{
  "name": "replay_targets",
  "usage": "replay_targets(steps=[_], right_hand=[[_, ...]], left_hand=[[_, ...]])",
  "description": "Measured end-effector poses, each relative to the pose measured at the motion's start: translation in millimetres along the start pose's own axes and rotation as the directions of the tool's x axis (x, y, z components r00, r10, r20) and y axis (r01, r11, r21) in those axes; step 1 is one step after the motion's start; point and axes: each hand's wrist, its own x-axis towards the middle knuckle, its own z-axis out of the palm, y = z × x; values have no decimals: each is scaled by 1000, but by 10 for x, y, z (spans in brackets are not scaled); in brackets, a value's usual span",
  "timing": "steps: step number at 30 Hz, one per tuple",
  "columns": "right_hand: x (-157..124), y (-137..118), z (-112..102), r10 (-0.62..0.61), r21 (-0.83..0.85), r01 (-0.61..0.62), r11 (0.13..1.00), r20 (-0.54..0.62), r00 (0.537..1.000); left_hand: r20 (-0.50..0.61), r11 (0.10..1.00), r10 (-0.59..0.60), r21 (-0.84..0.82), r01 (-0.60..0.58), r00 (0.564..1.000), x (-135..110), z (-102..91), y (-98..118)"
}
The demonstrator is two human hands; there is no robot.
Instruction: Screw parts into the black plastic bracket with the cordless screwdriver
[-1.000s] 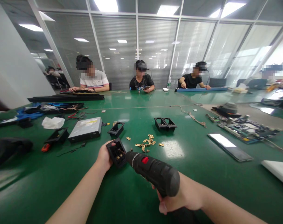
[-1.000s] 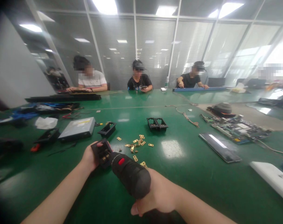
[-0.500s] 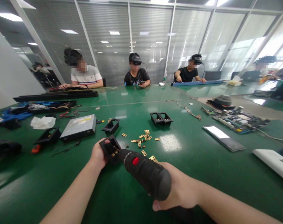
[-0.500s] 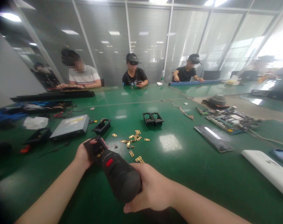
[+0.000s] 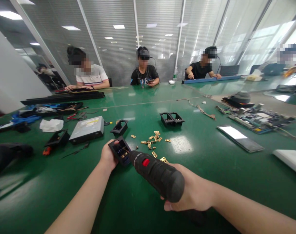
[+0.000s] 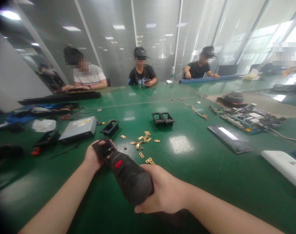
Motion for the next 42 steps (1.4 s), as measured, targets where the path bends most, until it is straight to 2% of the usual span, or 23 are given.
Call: replay_targets(steps=[8,15,42], right_hand=[[-3,56,-19,27,32,-28,999,14,1000],[-1,54,-22,30,40,-31,999,26,999],[6,28,-14,-38,1,38,999,15,999]], left_hand=[[-19,999,-36,-14,35,999,-20,19,12],[69,999,26,36,-28,997,33,-31,-15],[112,998,32,54,-38,993,78,-67,-25]])
